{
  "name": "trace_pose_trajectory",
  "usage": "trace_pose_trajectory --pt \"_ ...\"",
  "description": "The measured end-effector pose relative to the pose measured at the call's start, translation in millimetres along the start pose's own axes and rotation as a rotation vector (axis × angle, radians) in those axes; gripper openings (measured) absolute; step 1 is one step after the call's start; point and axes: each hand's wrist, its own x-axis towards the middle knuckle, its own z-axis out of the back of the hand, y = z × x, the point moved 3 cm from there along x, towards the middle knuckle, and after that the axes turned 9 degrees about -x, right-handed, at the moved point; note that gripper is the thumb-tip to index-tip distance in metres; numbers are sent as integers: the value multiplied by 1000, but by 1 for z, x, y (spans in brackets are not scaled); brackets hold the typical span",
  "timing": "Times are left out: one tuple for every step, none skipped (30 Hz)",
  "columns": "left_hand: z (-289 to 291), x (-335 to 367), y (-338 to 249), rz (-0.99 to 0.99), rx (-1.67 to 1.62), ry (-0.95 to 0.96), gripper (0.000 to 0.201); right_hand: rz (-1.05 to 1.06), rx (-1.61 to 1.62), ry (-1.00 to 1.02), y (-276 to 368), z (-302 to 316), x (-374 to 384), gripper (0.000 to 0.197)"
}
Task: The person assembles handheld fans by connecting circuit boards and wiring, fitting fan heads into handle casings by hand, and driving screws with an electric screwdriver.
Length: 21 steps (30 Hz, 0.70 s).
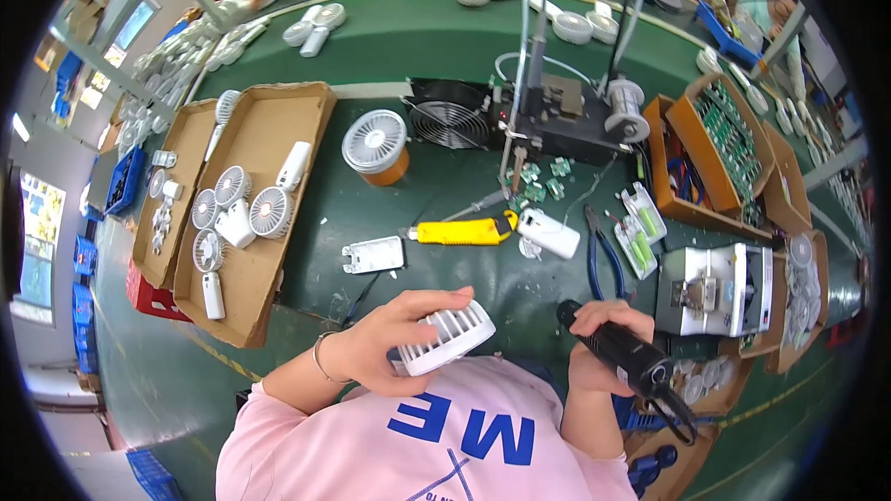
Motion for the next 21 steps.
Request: trace_pose_trajectory --pt "-5 -1 9 0 -148 -23 82 7 -7 3 -2 0 0 85" --pt "-13 0 16 17 -256 -39 82 13 -8 9 -2 -1 0 86" --pt "-19 0 21 35 -363 -55 81 12 20 6 -2 -4 1 86" --pt "-23 3 24 116 -370 -32 82 -2 23 2 -2 -4 2 86" --pt "-32 -2 37 194 -378 -119 77 -24 27 12 -1 -8 4 85" --pt "-42 -7 48 272 -382 -205 73 -45 34 22 1 -10 6 84" --pt "-40 3 57 448 -115 -61 53 -72 54 43 0 -9 6 81" --pt "-42 -7 70 437 -64 -50 48 -72 46 31 1 -10 6 81" --pt "-46 -18 82 425 -11 -41 44 -57 4 62 3 -14 7 80" --pt "-50 -18 77 356 14 -127 36 -46 -39 94 3 -15 6 78" --pt "-50 -15 68 224 247 -77 36 -51 -26 95 3 -14 5 77" --pt "-50 -18 68 470 -47 -188 40 -54 -26 92 3 -12 3 77" --pt "-52 -21 67 705 -342 -308 45 -54 -5 81 3 -10 3 78" --pt "-52 -17 61 613 -489 -387 51 -54 19 73 2 -7 4 79" --pt "-50 -14 58 556 -501 -386 51 -30 13 50 1 -5 5 84" --pt "-47 -12 56 501 -511 -384 51 -39 10 24 0 -2 3 85" --pt "-46 -11 53 496 -565 -403 48 -49 7 -3 -1 0 3 87" --pt "-45 -9 52 512 -601 -429 48 -77 6 -4 0 0 7 88" --pt "-44 -8 50 531 -639 -452 48 -81 12 2 1 -1 9 88" --pt "-43 -8 48 532 -641 -451 48 -104 14 -10 1 -2 10 89" --pt "-42 -7 47 533 -640 -459 48 -127 14 -22 0 -2 11 89"
